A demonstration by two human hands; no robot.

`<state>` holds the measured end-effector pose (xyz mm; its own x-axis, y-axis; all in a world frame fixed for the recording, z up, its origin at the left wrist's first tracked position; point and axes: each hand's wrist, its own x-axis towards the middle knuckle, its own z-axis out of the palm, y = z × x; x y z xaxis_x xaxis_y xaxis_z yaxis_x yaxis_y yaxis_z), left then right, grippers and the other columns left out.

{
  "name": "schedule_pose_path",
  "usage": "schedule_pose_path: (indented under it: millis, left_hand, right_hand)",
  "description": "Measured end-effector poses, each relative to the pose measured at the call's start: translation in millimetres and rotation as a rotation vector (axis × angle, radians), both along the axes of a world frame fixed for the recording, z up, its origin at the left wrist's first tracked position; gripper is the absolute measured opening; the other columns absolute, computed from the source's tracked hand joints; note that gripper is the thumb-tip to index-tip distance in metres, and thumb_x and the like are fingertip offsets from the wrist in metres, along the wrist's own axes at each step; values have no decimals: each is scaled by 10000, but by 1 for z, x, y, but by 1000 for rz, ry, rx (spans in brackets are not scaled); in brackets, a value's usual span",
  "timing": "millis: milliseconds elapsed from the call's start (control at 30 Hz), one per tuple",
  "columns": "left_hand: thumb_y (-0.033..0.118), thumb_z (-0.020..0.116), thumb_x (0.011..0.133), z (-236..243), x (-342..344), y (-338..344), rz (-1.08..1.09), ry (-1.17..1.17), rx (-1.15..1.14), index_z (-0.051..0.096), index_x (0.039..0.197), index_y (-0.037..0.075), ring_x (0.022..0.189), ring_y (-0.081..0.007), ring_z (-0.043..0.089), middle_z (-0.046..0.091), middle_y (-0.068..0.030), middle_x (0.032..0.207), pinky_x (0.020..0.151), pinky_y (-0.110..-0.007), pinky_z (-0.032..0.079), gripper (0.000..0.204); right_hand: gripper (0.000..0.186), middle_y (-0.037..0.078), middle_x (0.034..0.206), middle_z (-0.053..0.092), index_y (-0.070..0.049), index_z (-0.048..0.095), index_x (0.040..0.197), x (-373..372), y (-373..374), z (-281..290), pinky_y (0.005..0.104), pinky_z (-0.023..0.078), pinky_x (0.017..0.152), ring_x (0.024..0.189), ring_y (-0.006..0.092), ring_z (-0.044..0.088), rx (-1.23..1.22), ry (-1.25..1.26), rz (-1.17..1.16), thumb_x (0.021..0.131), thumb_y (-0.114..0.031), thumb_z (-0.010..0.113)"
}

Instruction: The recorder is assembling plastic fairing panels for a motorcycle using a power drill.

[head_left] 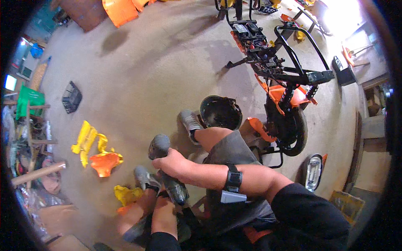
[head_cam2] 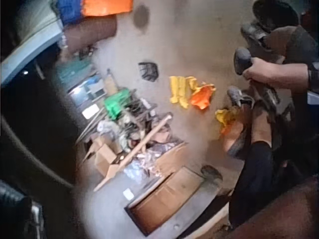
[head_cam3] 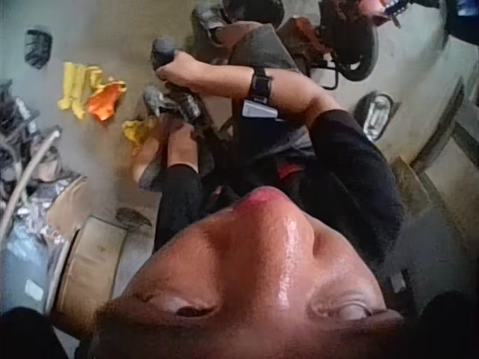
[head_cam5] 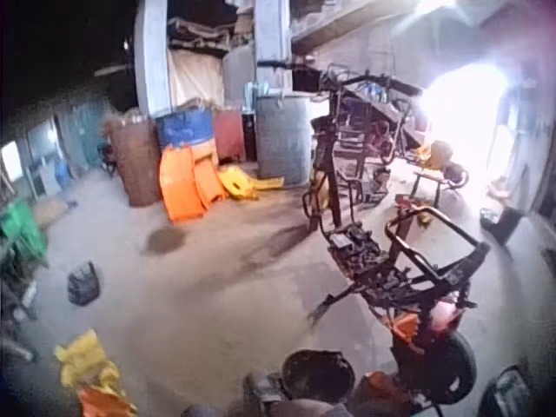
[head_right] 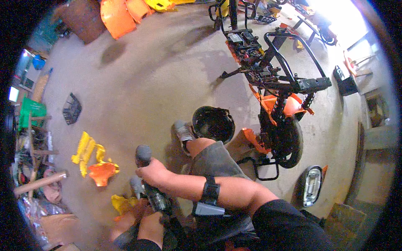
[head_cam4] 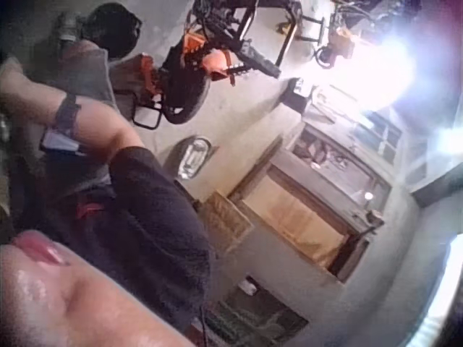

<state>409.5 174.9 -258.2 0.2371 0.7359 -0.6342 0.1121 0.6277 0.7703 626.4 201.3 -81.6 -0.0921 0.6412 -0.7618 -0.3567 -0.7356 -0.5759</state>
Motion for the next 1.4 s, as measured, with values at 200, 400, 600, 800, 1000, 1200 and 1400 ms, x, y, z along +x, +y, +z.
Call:
schedule_pose_path:
  millis: [200, 400, 600, 800, 1000, 1200, 1400]
  left_hand:
    - [223, 597, 893, 119, -51, 67, 138, -76, 374, 612, 991, 80, 752, -154, 560, 596, 14, 844, 709, -305, 439, 174]
    - [311, 556, 957, 135, -87, 63, 487, -504, 284, 576, 1025, 82, 715, -87, 510, 561, 9, 813, 650, -249, 399, 240]
    - [328, 485, 985, 163, -50, 47, 597, -345, 222, 551, 985, 56, 799, -148, 551, 582, -30, 874, 755, -283, 457, 280]
    - [323, 508, 974, 159, -79, 70, 704, -504, 269, 531, 1025, 30, 944, -200, 556, 581, -59, 968, 905, -336, 480, 298]
    - [254, 497, 949, 176, -50, 70, 577, -437, 294, 551, 1063, 57, 993, -194, 576, 592, -60, 1015, 943, -341, 452, 233]
    - [248, 520, 941, 170, -53, 77, 624, -469, 309, 559, 1129, 43, 1072, -211, 580, 614, -89, 1101, 965, -346, 453, 281]
    - [272, 487, 971, 168, -62, 78, 615, -591, 479, 528, 1198, 9, 1245, -223, 495, 572, -126, 1238, 1065, -377, 375, 350]
  right_hand:
    - [357, 118, 813, 635, 11, 613, 994, -37, -4, 20, 373, 510, 637, 700, 214, 610, 167, -9, 154, 720, -209, 675]
    - [358, 32, 834, 588, -50, 582, 1074, -77, -4, -25, 307, 506, 618, 678, 130, 562, 449, 133, 159, 744, -118, 705]
    - [403, 10, 863, 605, -80, 563, 1167, -65, -20, 18, 304, 498, 569, 656, 125, 569, 716, 309, 101, 782, -91, 685]
    - [390, 55, 986, 649, -14, 553, 1170, -70, -8, 27, 304, 523, 635, 698, 138, 601, 690, 387, 181, 799, -47, 668]
    - [430, 0, 926, 625, -58, 587, 1124, -72, -6, 31, 285, 497, 696, 803, 115, 569, 820, 298, 166, 706, 13, 659]
    - [430, -4, 909, 628, -60, 600, 1110, -69, -7, 34, 279, 495, 699, 811, 113, 571, 782, 317, 187, 692, 23, 657]
    - [415, -4, 892, 630, -64, 616, 1095, -67, -6, 27, 288, 500, 708, 817, 119, 583, 764, 336, 198, 690, 17, 655]
